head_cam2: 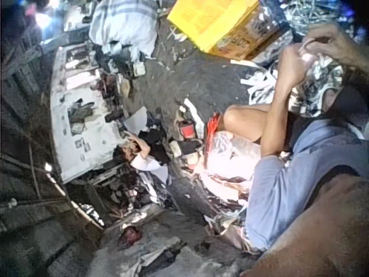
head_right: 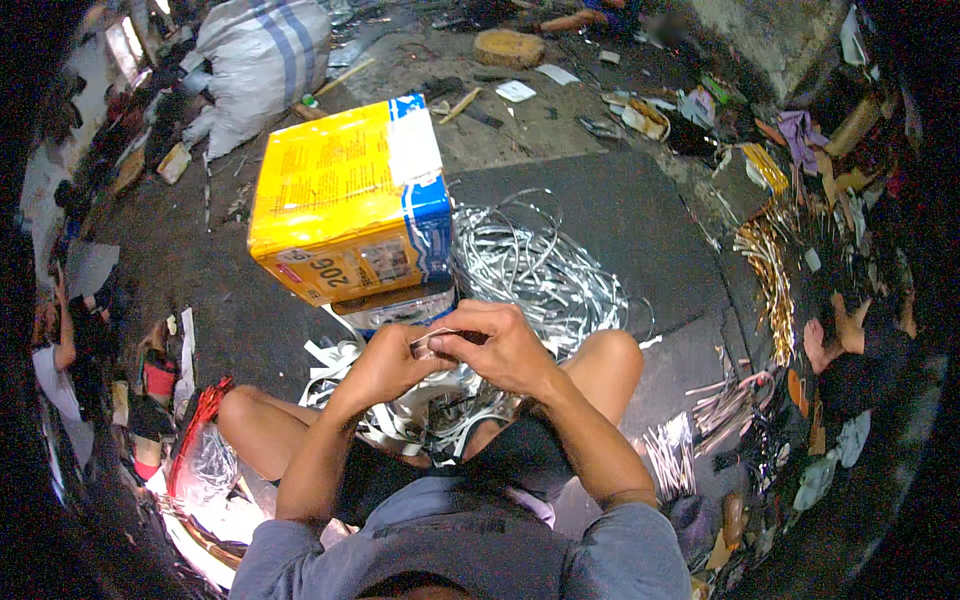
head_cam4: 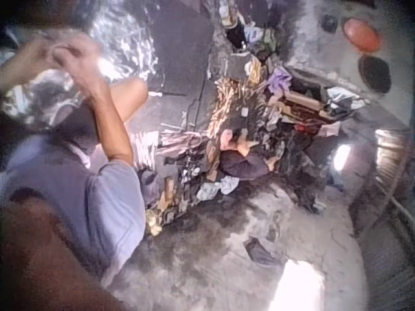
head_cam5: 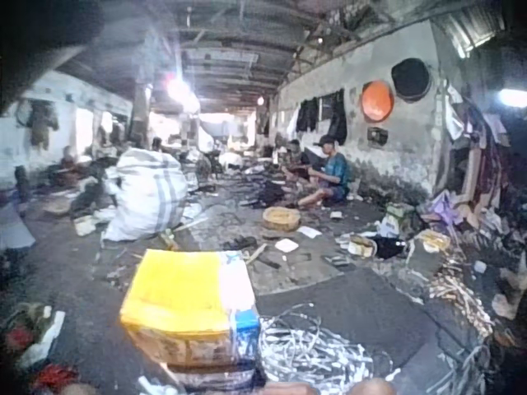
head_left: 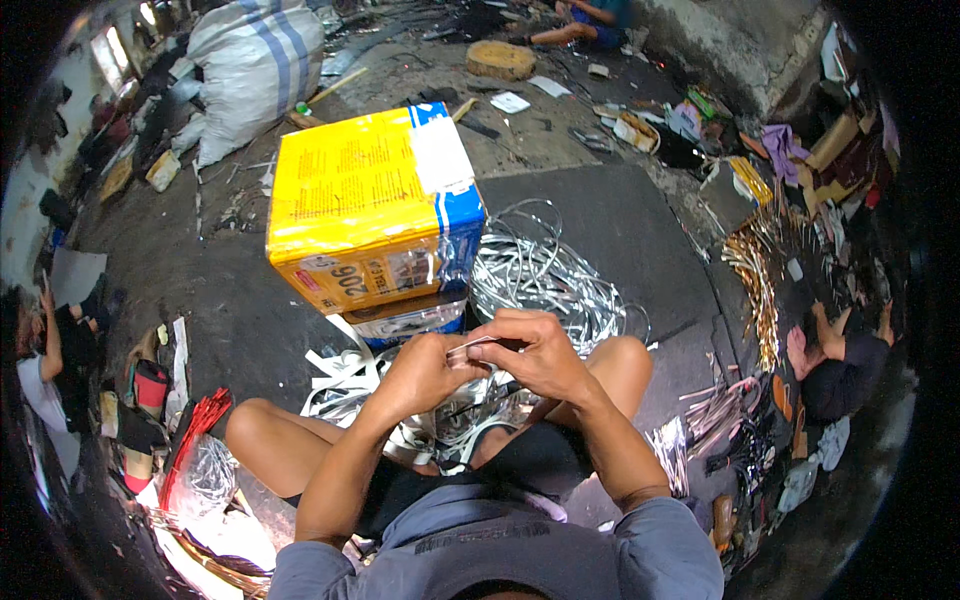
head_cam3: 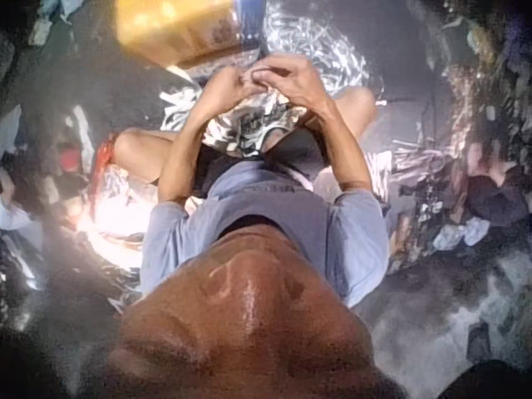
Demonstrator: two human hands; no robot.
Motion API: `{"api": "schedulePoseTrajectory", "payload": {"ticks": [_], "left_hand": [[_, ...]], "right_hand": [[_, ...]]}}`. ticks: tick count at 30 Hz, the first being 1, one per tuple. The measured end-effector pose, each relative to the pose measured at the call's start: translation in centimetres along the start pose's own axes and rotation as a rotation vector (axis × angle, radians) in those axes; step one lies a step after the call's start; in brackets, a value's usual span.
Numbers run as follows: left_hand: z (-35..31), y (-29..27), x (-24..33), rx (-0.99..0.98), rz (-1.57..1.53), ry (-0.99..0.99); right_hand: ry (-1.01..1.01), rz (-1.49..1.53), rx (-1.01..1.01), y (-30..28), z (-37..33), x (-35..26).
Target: The person sits on the floor and repeatedly strips thin white plastic film from a yellow and blue cardboard box. The removed strips are dropped onto a pile on the floor. The person continues this repetitive peeling action throughout the clip.
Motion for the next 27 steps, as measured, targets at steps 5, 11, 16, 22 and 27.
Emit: {"api": "schedulePoseTrajectory", "payload": {"ticks": [5,11,16,22,27], "left_hand": [[-3.9,-3.8,-0.6,-0.129,-0.198,0.046],[-10.1,-19.3,-3.9,0.494,0.547,-0.051],[-9.2,-31.9,-6.2,0.772,1.060,-0.274],[-0.3,-28.9,1.9,0.864,0.686,0.494],[11.3,-18.0,4.7,0.623,0.159,0.391]], "right_hand": [[0.145,0.465,0.259,-4.8,3.5,-0.7],[0.071,0.759,0.081,-9.9,10.4,-1.6],[0.082,0.221,-0.072,-7.4,16.8,-1.1],[-0.049,-0.464,0.117,-5.9,20.9,-0.3],[-0.099,-0.428,0.122,-5.7,20.6,0.0]]}}
Point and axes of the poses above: each hand's wrist, its own z-axis towards the middle knuckle, its own y-axis out of the palm, x = y × z, the point moved 5 cm from there along z, towards the middle knuckle, and after that the axes turned 4 degrees about -y, right-handed, at the moved point
